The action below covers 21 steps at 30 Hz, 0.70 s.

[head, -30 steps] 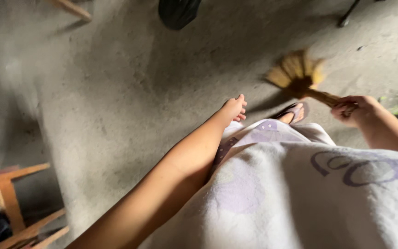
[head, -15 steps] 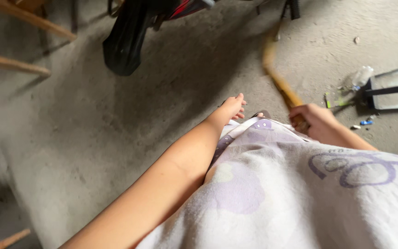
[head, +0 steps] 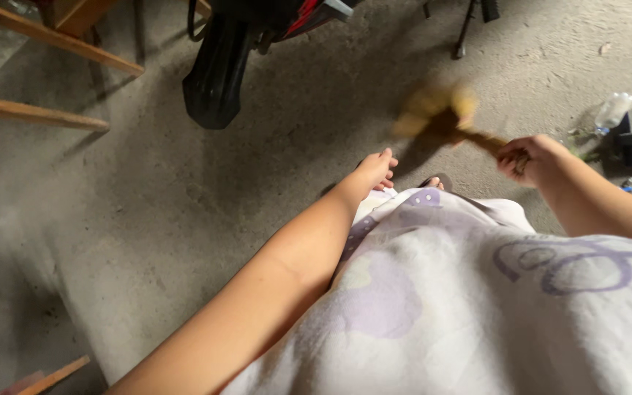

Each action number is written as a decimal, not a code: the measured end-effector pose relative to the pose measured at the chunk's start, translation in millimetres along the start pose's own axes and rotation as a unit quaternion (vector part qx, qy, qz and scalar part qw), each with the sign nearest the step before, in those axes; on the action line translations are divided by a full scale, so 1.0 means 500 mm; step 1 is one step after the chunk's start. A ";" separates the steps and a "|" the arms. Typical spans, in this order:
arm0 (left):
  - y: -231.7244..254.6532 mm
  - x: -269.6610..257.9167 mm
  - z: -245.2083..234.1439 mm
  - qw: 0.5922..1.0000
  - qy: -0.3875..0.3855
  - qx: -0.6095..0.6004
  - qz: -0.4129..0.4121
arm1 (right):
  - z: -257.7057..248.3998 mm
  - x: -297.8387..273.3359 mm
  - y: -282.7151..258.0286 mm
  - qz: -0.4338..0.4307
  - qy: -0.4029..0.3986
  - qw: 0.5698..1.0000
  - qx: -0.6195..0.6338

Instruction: The person sweeps debris from a concrete floor using a broom and gathers it into a dustpan while standing near a motorcycle and a pile of clothes.

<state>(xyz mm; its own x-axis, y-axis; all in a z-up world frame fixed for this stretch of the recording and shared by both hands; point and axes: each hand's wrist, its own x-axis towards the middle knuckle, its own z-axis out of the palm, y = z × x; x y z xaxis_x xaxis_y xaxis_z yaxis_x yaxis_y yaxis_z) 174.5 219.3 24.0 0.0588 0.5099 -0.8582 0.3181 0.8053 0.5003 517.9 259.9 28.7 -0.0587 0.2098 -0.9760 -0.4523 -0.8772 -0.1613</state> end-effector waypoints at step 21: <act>-0.189 0.049 -0.487 0.982 0.110 -0.141 -0.065 | 0.779 0.029 0.346 0.016 -0.119 0.934 -0.335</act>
<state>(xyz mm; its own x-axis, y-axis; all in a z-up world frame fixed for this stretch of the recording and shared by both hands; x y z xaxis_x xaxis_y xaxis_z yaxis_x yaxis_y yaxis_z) -84.4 229.2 -16.5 -0.1804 0.4251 -0.8870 0.0335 0.9039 0.4264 92.0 279.6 43.7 -0.2944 0.1987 -0.9348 0.2076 -0.9415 -0.2655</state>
